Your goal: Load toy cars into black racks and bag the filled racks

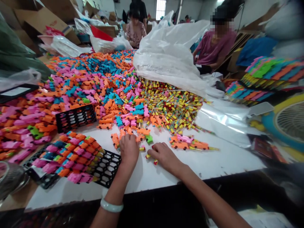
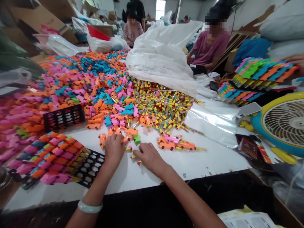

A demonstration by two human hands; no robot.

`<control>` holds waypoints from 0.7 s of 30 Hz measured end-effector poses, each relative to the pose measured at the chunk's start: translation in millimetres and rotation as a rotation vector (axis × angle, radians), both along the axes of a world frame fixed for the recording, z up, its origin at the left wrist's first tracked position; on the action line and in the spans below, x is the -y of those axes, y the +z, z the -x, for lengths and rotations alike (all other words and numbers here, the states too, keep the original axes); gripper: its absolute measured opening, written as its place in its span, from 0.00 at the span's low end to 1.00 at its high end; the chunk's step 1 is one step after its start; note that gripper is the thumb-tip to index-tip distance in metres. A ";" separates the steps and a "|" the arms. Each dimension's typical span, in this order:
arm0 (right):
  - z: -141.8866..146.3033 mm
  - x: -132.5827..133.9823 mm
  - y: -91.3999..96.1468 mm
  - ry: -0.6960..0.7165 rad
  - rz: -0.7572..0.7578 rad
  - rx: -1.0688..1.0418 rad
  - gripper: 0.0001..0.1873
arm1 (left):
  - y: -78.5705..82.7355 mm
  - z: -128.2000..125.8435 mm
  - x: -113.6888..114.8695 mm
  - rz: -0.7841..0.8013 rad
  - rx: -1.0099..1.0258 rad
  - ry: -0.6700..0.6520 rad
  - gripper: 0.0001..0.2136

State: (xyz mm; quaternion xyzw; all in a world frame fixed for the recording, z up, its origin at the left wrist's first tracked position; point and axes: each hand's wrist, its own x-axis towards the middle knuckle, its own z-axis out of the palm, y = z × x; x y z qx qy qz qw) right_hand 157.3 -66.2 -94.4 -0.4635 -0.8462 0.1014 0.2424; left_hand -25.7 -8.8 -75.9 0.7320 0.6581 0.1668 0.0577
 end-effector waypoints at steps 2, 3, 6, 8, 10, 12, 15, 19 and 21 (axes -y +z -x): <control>0.2 2.3 0.0 -0.077 0.011 -0.188 0.09 | 3.8 5.5 4.4 -0.021 0.029 0.010 0.10; 1.4 4.0 1.5 -0.116 0.035 -0.301 0.10 | 6.2 8.8 8.0 -0.039 0.068 -0.002 0.10; 7.8 9.1 9.3 -0.210 0.211 -0.647 0.10 | 13.0 14.3 23.7 -0.092 0.259 -0.118 0.10; 12.8 11.4 14.5 -0.248 0.346 -0.724 0.12 | 15.4 11.3 36.3 -0.086 0.375 -0.205 0.09; 16.6 13.4 17.2 -0.266 0.438 -0.727 0.13 | 15.7 4.4 48.1 -0.058 0.475 -0.233 0.08; 18.1 16.8 16.4 -0.317 0.450 -0.725 0.12 | 15.5 -3.5 57.9 -0.052 0.589 -0.149 0.12; 18.9 28.1 9.9 -0.393 0.226 -0.638 0.10 | 17.3 -12.1 68.6 0.097 0.827 0.092 0.19; 26.6 51.8 5.6 -0.115 0.028 -0.435 0.13 | 21.2 -16.9 75.6 0.541 1.305 0.121 0.21; 29.1 61.0 9.9 -0.041 0.186 -0.436 0.15 | 22.0 -16.4 76.8 0.575 1.430 0.109 0.22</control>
